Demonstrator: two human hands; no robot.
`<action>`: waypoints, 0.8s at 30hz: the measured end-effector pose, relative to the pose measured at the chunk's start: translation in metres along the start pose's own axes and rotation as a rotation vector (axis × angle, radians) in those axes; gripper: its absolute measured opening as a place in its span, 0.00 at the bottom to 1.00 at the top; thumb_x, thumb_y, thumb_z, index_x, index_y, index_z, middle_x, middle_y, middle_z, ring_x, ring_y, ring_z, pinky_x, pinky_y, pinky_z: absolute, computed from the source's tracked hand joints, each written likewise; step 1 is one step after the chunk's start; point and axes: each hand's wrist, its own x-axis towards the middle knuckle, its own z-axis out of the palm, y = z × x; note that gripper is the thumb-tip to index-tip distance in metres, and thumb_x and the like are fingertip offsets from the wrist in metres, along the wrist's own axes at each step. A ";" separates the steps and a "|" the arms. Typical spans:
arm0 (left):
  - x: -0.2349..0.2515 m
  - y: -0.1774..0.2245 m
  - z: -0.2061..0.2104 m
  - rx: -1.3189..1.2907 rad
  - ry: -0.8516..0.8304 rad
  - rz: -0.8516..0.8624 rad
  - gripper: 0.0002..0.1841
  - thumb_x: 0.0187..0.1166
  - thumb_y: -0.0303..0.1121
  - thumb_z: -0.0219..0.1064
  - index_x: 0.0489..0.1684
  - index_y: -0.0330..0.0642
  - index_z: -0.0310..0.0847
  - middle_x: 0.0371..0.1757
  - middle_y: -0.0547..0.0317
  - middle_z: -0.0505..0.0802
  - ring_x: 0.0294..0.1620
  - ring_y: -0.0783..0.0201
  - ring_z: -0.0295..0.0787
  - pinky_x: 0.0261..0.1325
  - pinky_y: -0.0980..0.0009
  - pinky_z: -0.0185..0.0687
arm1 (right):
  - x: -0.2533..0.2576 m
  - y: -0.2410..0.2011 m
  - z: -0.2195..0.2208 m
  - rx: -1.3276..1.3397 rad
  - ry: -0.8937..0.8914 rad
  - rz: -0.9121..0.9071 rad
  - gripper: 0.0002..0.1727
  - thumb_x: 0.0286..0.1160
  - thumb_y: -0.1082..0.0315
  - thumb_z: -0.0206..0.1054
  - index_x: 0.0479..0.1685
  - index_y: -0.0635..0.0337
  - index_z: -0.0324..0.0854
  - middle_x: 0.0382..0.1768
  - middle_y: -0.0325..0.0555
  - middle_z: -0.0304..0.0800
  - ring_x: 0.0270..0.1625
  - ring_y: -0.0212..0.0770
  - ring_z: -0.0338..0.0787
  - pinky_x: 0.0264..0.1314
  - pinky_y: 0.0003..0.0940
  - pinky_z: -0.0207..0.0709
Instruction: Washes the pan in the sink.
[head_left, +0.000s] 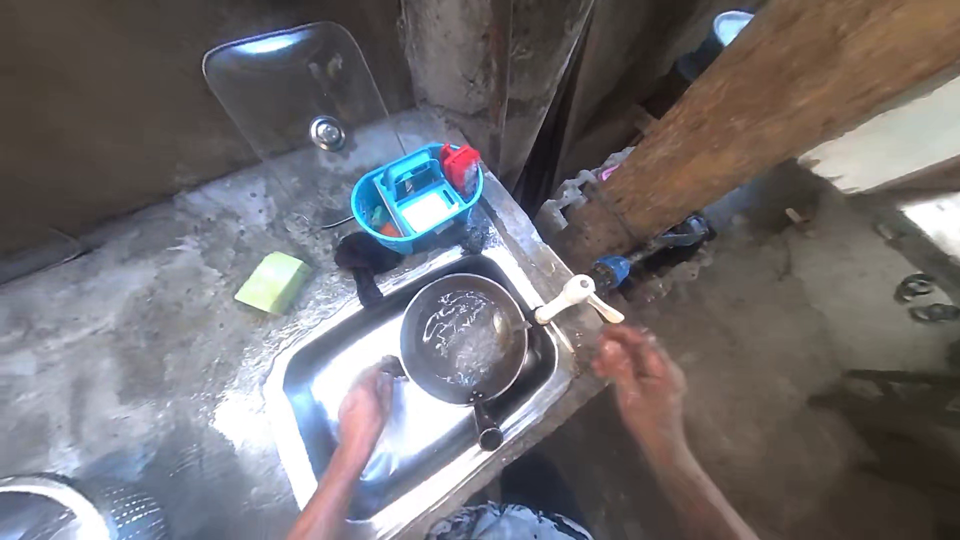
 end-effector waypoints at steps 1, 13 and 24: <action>0.012 -0.004 0.006 0.044 -0.023 -0.004 0.27 0.80 0.41 0.71 0.77 0.40 0.78 0.75 0.37 0.83 0.72 0.38 0.83 0.71 0.38 0.79 | -0.015 0.003 0.011 -0.050 -0.081 0.137 0.18 0.83 0.65 0.63 0.60 0.71 0.84 0.47 0.50 0.94 0.37 0.36 0.93 0.40 0.35 0.91; 0.015 -0.011 0.037 0.221 0.043 0.162 0.15 0.81 0.40 0.68 0.58 0.43 0.89 0.65 0.40 0.87 0.62 0.38 0.88 0.54 0.44 0.88 | -0.069 -0.030 0.116 -0.626 -0.993 0.505 0.50 0.69 0.25 0.63 0.84 0.52 0.68 0.78 0.57 0.74 0.54 0.59 0.92 0.55 0.61 0.86; 0.020 -0.022 -0.004 -0.401 -0.018 -0.093 0.10 0.81 0.29 0.69 0.54 0.36 0.89 0.45 0.48 0.95 0.40 0.57 0.92 0.47 0.55 0.90 | -0.063 -0.025 0.115 -0.562 -0.920 0.437 0.42 0.74 0.31 0.63 0.82 0.49 0.73 0.74 0.54 0.79 0.55 0.56 0.92 0.55 0.61 0.85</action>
